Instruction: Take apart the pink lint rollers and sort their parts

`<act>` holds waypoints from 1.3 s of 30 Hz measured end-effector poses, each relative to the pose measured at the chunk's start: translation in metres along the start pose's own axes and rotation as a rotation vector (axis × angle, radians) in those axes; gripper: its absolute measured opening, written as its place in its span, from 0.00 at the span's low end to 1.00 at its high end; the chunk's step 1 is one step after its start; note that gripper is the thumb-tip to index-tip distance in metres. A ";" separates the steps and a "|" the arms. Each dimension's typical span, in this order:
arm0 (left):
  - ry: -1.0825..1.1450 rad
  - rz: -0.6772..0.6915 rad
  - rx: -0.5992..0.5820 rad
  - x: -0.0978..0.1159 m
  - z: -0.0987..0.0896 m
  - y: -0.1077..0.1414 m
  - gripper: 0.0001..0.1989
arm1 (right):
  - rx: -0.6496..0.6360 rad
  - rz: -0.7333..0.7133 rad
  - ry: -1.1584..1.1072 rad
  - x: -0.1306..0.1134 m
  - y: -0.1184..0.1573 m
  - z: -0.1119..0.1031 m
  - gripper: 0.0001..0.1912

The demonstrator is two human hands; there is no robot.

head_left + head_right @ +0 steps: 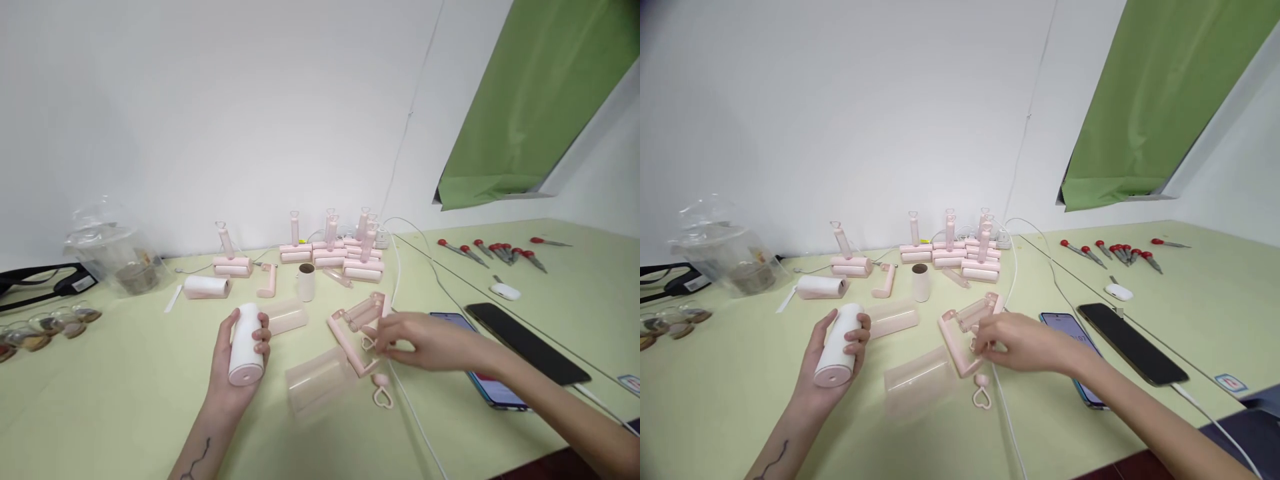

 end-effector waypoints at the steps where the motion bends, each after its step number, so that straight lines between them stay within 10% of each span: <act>1: 0.024 0.002 0.001 0.001 -0.001 0.000 0.07 | -0.001 0.005 0.015 0.000 0.005 0.004 0.12; 10: 0.018 0.312 -0.052 0.009 -0.009 -0.005 0.04 | 0.535 0.056 0.041 0.020 -0.043 -0.038 0.11; 22: 0.352 0.265 -0.204 0.052 -0.033 -0.017 0.13 | 0.241 0.258 0.146 0.034 -0.201 -0.038 0.12; 30: 0.353 0.188 -0.264 0.047 -0.026 -0.009 0.10 | -0.050 0.487 0.116 0.071 -0.137 -0.007 0.13; 39: 0.356 0.113 -0.209 0.032 -0.017 -0.007 0.10 | -0.124 0.077 -0.045 0.033 -0.037 0.001 0.13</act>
Point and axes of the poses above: each hand's wrist, its own y-axis away from the middle knuckle, its own z-axis out of the palm, x = y × z, the point moved 3 cm from there along -y, towards the middle knuckle, and after that the axes turned 4 degrees about x, right-handed, at the moved point
